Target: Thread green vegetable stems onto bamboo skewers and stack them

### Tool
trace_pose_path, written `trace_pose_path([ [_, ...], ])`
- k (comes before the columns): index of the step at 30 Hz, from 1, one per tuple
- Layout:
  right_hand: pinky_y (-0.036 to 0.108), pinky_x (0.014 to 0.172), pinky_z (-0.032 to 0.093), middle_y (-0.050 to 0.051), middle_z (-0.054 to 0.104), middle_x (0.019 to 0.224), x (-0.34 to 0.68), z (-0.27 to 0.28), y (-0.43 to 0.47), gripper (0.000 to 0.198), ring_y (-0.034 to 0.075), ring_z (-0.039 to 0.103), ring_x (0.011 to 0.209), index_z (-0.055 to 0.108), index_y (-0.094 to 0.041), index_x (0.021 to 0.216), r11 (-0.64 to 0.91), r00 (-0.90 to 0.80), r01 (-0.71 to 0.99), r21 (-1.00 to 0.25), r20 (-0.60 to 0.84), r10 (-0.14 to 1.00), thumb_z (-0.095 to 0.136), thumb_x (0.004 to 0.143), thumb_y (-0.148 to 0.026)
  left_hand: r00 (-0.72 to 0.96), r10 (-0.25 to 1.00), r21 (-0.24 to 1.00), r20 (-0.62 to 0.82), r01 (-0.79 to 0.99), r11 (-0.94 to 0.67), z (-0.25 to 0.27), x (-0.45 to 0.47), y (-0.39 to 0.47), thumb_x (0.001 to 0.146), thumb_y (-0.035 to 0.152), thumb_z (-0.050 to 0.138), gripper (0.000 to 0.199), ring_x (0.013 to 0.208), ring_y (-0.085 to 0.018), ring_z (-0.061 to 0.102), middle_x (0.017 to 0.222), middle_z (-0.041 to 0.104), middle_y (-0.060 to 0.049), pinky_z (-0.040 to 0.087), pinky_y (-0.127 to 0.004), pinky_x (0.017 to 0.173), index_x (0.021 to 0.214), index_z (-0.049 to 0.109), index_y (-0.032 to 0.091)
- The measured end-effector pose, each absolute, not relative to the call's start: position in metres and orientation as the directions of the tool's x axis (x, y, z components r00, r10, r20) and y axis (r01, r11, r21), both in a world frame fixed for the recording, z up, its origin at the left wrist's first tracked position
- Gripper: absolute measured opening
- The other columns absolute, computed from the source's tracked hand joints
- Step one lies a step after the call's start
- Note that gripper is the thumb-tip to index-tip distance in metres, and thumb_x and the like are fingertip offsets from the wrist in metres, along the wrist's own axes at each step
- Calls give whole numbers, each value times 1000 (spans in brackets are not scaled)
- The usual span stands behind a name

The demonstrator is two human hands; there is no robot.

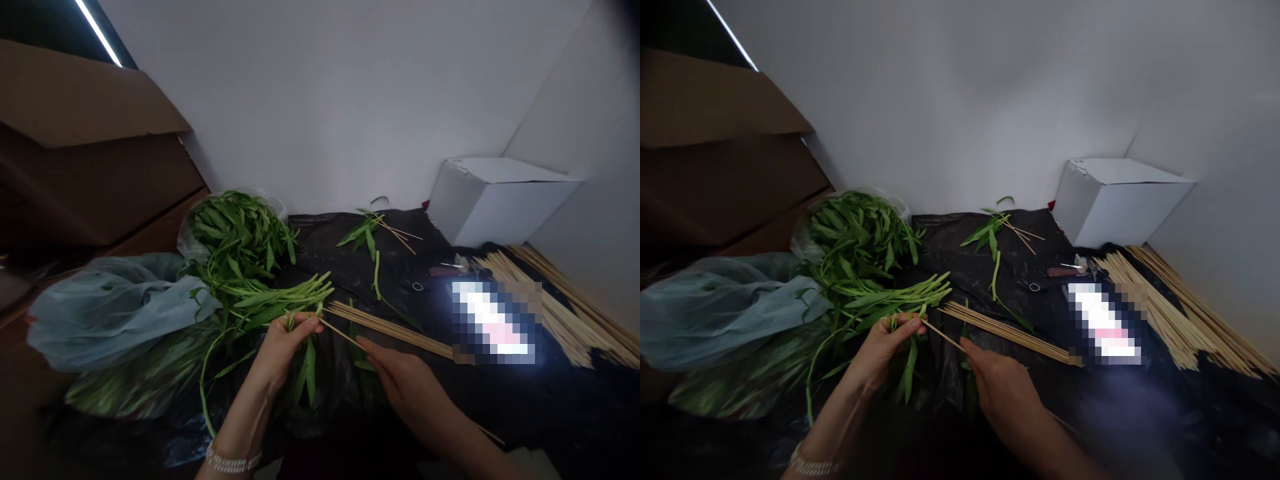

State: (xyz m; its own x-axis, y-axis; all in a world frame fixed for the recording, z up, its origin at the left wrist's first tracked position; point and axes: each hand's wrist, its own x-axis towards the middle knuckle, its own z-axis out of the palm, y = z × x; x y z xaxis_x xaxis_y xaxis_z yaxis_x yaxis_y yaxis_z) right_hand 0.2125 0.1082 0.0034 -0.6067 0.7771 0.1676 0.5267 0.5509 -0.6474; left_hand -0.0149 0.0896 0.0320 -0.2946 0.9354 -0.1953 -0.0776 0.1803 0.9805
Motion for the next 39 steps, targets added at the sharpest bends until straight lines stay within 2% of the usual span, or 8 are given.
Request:
trace_pose_path([
  [8, 29, 76, 54, 5, 75, 97, 204, 7, 108, 42, 19, 71, 84, 57, -27, 131, 546, -607, 554, -629, 144, 782, 40, 93, -17, -261, 939, 974, -224, -85, 208, 25, -12, 91, 65, 41, 79, 24, 82, -20, 64, 84, 74, -6, 44, -25, 72, 62, 73, 18],
  [18, 24, 73, 47, 4, 74, 94, 184, 13, 118, 34, 17, 69, 86, 59, -26, 122, 521, -639, 523, -674, 93, 763, 38, 96, -20, -141, 944, 954, -297, -86, 287, 16, 7, 90, 66, 44, 78, 30, 58, -14, 59, 66, 70, -5, 45, -24, 59, 68, 74, 15],
  [22, 23, 67, 42, 3, 71, 83, 182, -1, 126, 20, 17, 67, 77, 58, -21, 107, 454, -570, 587, -671, 56, 820, 40, 96, -20, -317, 924, 977, -212, -55, 206, 17, -7, 95, 66, 48, 77, 39, 68, -17, 63, 81, 74, -7, 47, -25, 61, 86, 76, 15],
  [24, 24, 67, 41, 2, 69, 81, 183, -12, 130, 16, 17, 65, 74, 56, -21, 99, 452, -550, 603, -657, 68, 833, 40, 96, -19, -416, 896, 985, -154, 5, 171, 20, -18, 97, 67, 51, 75, 43, 57, -12, 57, 79, 73, -5, 42, -21, 51, 90, 75, 15],
  [28, 26, 72, 41, 5, 64, 86, 184, -21, 141, 20, 17, 60, 79, 59, -19, 85, 558, -568, 621, -551, 175, 805, 42, 97, -20, -454, 885, 987, -103, 61, 146, 29, -29, 97, 72, 57, 67, 43, 38, -4, 28, 58, 61, 2, 20, -20, 39, 80, 73, 15],
  [33, 31, 78, 38, 8, 62, 88, 193, -18, 165, 22, 21, 54, 88, 65, -17, 88, 576, -522, 757, -310, 245, 817, 44, 96, -20, -320, 936, 985, -146, 42, 169, 32, -27, 96, 73, 53, 67, 38, 45, -6, 33, 70, 64, -1, 23, -20, 43, 71, 69, 16],
  [35, 31, 79, 37, 8, 62, 88, 197, -21, 175, 19, 22, 53, 89, 65, -17, 88, 550, -509, 799, -243, 214, 834, 48, 94, -20, -281, 947, 984, -156, 35, 172, 30, -27, 96, 74, 50, 67, 35, 46, -6, 32, 82, 68, -4, 22, -20, 43, 78, 70, 15],
  [39, 31, 76, 35, 8, 63, 89, 199, -31, 186, 19, 21, 54, 86, 64, -17, 85, 549, -532, 822, -152, 140, 835, 47, 94, -18, -290, 946, 987, -147, 25, 161, 29, -28, 94, 76, 46, 67, 48, 46, -6, 31, 88, 72, -8, 21, -21, 44, 112, 66, 15],
])
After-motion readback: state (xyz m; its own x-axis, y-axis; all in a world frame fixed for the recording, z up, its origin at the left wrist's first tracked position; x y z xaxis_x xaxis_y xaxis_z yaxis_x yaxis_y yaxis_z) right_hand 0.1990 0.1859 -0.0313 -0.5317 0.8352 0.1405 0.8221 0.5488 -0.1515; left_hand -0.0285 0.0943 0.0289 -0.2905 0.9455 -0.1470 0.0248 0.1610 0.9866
